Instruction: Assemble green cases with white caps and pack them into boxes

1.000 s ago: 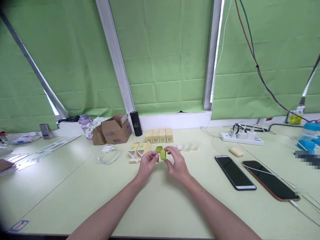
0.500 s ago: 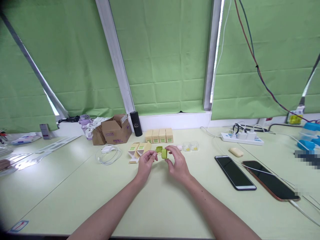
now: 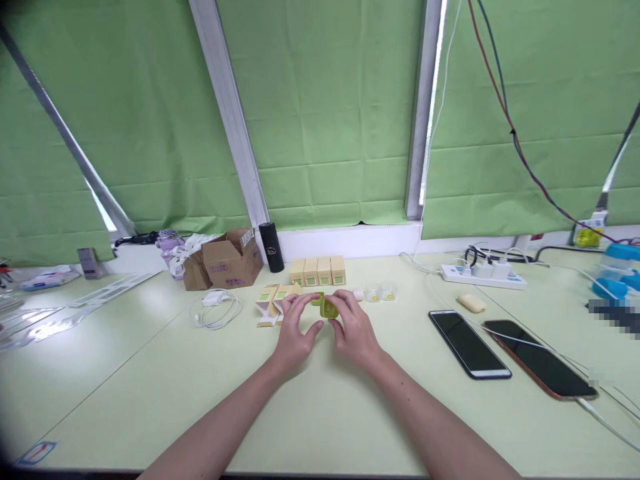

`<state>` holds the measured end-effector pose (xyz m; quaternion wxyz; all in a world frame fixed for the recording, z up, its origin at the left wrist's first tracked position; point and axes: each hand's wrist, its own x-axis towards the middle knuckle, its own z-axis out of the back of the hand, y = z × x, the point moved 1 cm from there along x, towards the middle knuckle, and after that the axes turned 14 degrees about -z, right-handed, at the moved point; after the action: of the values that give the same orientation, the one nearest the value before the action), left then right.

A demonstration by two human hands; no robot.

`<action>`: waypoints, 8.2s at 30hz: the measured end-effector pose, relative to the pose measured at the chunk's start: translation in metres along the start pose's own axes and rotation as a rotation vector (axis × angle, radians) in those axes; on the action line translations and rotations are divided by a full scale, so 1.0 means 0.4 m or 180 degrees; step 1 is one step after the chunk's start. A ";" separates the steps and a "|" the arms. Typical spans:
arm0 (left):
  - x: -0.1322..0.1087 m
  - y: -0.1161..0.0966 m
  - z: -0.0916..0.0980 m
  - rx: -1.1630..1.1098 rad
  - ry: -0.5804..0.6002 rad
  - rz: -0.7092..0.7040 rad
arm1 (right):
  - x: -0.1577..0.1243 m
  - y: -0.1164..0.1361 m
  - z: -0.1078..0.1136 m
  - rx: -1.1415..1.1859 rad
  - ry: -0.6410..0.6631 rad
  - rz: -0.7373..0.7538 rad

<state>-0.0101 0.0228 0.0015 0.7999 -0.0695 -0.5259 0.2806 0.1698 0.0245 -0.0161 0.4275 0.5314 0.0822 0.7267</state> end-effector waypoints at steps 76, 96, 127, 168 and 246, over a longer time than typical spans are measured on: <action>-0.010 0.015 -0.010 -0.0010 -0.0201 -0.0170 | 0.008 -0.005 -0.003 -0.0477 -0.0110 0.0824; -0.011 0.018 -0.010 -0.0045 -0.0231 -0.0054 | 0.009 0.007 0.001 -0.0186 0.0008 0.0518; 0.013 0.046 -0.011 -0.0498 -0.0519 0.0860 | -0.001 0.016 -0.005 0.0753 0.0135 -0.0622; 0.012 0.027 -0.006 -0.0413 -0.0426 0.0728 | -0.003 -0.016 0.001 0.0093 -0.0104 -0.0670; -0.002 0.101 -0.018 -0.1695 -0.0809 0.0997 | 0.018 -0.004 -0.038 0.4047 0.0074 -0.2915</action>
<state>-0.0193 0.0574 -0.0188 0.6288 -0.3206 -0.6592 0.2592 0.1575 0.0357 -0.0186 0.2974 0.5797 0.6981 0.2969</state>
